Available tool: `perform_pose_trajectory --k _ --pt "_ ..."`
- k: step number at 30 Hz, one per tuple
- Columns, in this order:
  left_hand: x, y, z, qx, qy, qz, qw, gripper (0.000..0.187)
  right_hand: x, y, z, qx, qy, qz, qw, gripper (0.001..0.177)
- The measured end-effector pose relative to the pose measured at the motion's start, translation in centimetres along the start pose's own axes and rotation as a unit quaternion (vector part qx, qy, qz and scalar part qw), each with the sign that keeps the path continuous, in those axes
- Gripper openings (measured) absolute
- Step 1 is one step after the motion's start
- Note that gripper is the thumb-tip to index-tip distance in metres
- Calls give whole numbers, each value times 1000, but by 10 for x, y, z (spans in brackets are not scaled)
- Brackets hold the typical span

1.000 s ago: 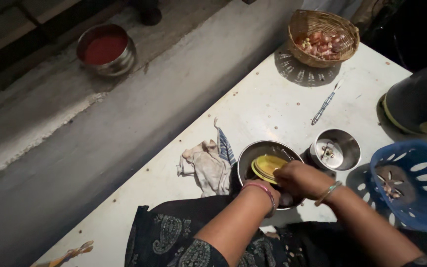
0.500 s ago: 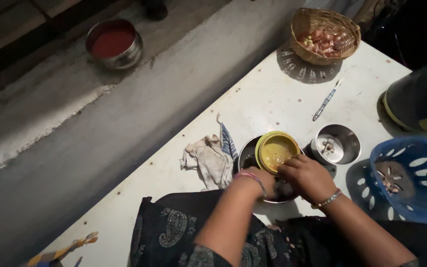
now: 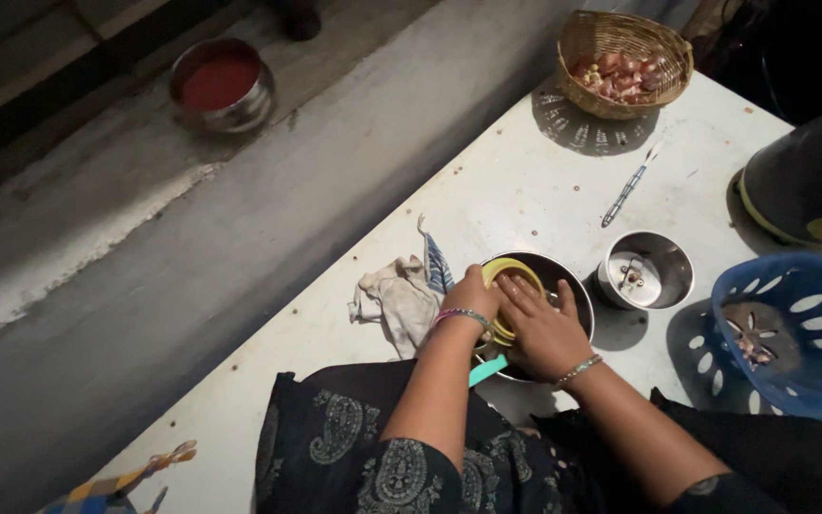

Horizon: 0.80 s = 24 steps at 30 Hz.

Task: The person sits on the floor peeling small shallots with a knife over a woven basket, dropping skins in the basket and peeled shallots into a metal bowl. They then transfer the peeled shallots into a small blender jar, pour water from a steel mug over them, and wipe a yellow lid with a cloth.

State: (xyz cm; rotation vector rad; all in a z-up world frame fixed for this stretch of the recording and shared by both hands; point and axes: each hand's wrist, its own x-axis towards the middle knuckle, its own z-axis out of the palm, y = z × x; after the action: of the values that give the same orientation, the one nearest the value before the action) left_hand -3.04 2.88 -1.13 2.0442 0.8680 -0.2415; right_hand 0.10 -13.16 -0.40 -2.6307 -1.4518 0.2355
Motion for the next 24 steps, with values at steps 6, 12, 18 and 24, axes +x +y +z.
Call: perform_pose_trajectory --k 6,12,18,24 --pt "-6 4 12 11 129 13 991 43 -8 -13 32 25 125 51 991 77" --pt "2 2 13 -15 183 64 981 43 -10 -26 27 287 134 34 948 63" --pt "-9 4 14 127 186 199 954 35 -11 -7 -5 80 116 122 982 55" --pt "-29 19 5 211 97 369 900 33 -8 55 -20 283 203 116 930 67"
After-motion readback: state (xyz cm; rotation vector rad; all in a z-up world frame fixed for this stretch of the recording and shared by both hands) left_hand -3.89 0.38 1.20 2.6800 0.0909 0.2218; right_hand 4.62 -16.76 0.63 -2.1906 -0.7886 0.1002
